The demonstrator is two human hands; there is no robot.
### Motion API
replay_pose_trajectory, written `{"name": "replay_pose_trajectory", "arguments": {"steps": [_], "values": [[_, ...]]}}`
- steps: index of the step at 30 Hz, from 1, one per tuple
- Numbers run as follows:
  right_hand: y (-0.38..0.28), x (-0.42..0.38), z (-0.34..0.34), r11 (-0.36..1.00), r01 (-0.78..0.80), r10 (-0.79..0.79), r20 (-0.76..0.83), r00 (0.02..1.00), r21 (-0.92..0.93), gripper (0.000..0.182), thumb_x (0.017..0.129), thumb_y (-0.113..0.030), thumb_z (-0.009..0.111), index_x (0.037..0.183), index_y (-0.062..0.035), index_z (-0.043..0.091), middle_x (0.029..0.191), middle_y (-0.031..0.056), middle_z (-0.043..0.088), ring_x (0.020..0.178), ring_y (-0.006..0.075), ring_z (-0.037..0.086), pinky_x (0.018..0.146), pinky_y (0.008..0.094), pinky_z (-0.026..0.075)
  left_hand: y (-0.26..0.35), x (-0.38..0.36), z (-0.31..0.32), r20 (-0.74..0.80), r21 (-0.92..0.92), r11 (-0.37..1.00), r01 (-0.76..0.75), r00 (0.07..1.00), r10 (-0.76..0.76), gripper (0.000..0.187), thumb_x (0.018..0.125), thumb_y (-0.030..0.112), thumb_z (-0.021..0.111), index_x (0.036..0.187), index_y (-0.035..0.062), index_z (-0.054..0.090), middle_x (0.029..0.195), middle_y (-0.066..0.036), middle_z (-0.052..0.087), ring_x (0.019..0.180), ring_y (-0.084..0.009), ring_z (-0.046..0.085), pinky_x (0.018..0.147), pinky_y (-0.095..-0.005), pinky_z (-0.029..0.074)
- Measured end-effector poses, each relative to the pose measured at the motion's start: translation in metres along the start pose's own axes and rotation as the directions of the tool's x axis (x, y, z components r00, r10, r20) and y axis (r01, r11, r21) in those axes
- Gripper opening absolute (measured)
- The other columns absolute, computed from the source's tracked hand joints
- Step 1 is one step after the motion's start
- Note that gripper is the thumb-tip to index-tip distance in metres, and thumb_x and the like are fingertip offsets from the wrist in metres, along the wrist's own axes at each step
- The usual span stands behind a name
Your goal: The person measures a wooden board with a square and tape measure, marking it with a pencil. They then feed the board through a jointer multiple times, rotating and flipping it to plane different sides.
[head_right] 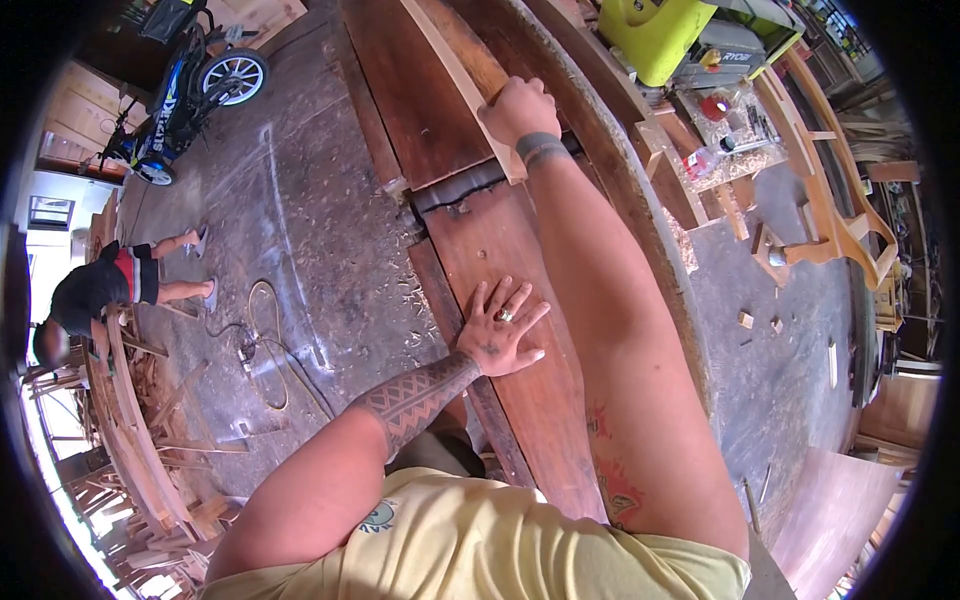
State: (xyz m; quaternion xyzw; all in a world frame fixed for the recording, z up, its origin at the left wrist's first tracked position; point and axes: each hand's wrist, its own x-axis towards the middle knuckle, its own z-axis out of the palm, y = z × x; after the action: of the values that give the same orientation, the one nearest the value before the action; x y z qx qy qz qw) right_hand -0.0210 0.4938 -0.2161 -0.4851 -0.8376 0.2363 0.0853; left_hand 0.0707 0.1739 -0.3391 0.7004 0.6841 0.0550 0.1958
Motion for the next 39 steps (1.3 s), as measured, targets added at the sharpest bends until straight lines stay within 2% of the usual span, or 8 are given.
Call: {"name": "replay_pose_trajectory", "arguments": {"steps": [21, 27, 30, 31, 32, 33, 36, 39], "values": [[-0.021, 0.050, 0.014, 1.000, 0.002, -0.002, 0.006, 1.000, -0.013, 0.067, 0.090, -0.045, 0.077, 0.143, -0.0052, 0.064, 0.154, 0.0238, 0.056, 0.138, 0.0471, 0.058, 0.116, 0.0498, 0.051, -0.003, 0.000, 0.009, -0.033, -0.039, 0.999, -0.015, 0.999, 0.014, 0.090, 0.098, 0.069, 0.059, 0.172, 0.0268, 0.030, 0.179, -0.018, 0.018, 0.165, -0.0465, 0.009, 0.128, -0.0727, 0.005], [-0.041, 0.084, 0.028, 0.999, 0.018, -0.020, -0.043, 0.999, -0.042, 0.073, 0.087, -0.047, 0.078, 0.143, -0.0016, 0.064, 0.151, 0.0270, 0.058, 0.138, 0.0459, 0.059, 0.114, 0.0482, 0.052, -0.005, -0.002, 0.010, -0.079, -0.075, 0.997, -0.031, 0.997, 0.025, 0.090, 0.097, 0.068, 0.060, 0.171, 0.0253, 0.033, 0.179, -0.018, 0.021, 0.165, -0.0471, 0.012, 0.128, -0.0734, 0.007], [-0.060, 0.087, 0.024, 0.982, 0.108, -0.088, 0.129, 0.988, -0.152, 0.078, 0.084, -0.044, 0.080, 0.144, 0.0012, 0.059, 0.146, 0.0275, 0.062, 0.137, 0.0403, 0.062, 0.113, 0.0460, 0.053, -0.007, -0.004, 0.009, -0.085, -0.088, 0.996, -0.033, 0.996, 0.026, 0.091, 0.096, 0.068, 0.060, 0.171, 0.0244, 0.033, 0.179, -0.018, 0.021, 0.164, -0.0471, 0.014, 0.128, -0.0740, 0.009], [-0.064, 0.094, 0.029, 0.990, 0.002, 0.014, 0.117, 0.993, -0.142, 0.082, 0.081, -0.040, 0.082, 0.145, 0.0042, 0.054, 0.144, 0.0263, 0.065, 0.135, 0.0361, 0.065, 0.111, 0.0439, 0.054, -0.008, -0.004, 0.010, -0.098, -0.088, 0.995, -0.039, 0.995, 0.031, 0.091, 0.096, 0.068, 0.061, 0.171, 0.0244, 0.034, 0.179, -0.017, 0.022, 0.164, -0.0471, 0.014, 0.127, -0.0740, 0.009], [-0.064, 0.097, 0.033, 0.991, -0.001, 0.012, 0.087, 0.996, -0.130, 0.085, 0.075, -0.039, 0.091, 0.137, 0.0072, 0.058, 0.133, 0.0269, 0.072, 0.127, 0.0388, 0.070, 0.107, 0.0438, 0.056, -0.007, -0.004, 0.009, -0.116, -0.091, 0.995, -0.047, 0.993, 0.036, 0.091, 0.096, 0.068, 0.061, 0.171, 0.0244, 0.034, 0.179, -0.017, 0.022, 0.164, -0.0471, 0.015, 0.127, -0.0741, 0.009], [-0.071, 0.087, 0.025, 0.992, 0.008, 0.008, 0.133, 0.991, -0.124, 0.080, 0.078, -0.035, 0.082, 0.140, 0.0084, 0.054, 0.136, 0.0261, 0.070, 0.129, 0.0390, 0.068, 0.109, 0.0432, 0.056, -0.007, -0.005, 0.006, -0.106, -0.118, 0.992, -0.046, 0.994, 0.033, 0.091, 0.096, 0.068, 0.061, 0.171, 0.0243, 0.033, 0.179, -0.017, 0.022, 0.165, -0.0465, 0.014, 0.128, -0.0742, 0.008], [-0.085, 0.055, 0.020, 0.984, 0.070, -0.053, 0.109, 0.993, -0.164, 0.083, 0.073, -0.037, 0.087, 0.134, 0.0097, 0.056, 0.130, 0.0288, 0.071, 0.125, 0.0411, 0.070, 0.107, 0.0441, 0.057, -0.007, -0.006, 0.007, -0.113, -0.122, 0.991, -0.050, 0.993, 0.036, 0.090, 0.096, 0.066, 0.060, 0.171, 0.0240, 0.033, 0.179, -0.017, 0.023, 0.165, -0.0462, 0.015, 0.128, -0.0736, 0.007], [-0.095, -0.014, -0.014, 0.987, -0.019, -0.023, 0.254, 0.967, 0.158, 0.063, 0.074, -0.031, 0.091, 0.117, 0.0083, 0.068, 0.118, 0.0274, 0.076, 0.108, 0.0391, 0.076, 0.093, 0.0436, 0.061, -0.009, -0.008, 0.005, -0.128, -0.148, 0.987, -0.062, 0.991, 0.043, 0.085, 0.097, 0.065, 0.061, 0.168, 0.0227, 0.040, 0.178, -0.016, 0.025, 0.165, -0.0455, 0.016, 0.129, -0.0724, 0.006]]}}
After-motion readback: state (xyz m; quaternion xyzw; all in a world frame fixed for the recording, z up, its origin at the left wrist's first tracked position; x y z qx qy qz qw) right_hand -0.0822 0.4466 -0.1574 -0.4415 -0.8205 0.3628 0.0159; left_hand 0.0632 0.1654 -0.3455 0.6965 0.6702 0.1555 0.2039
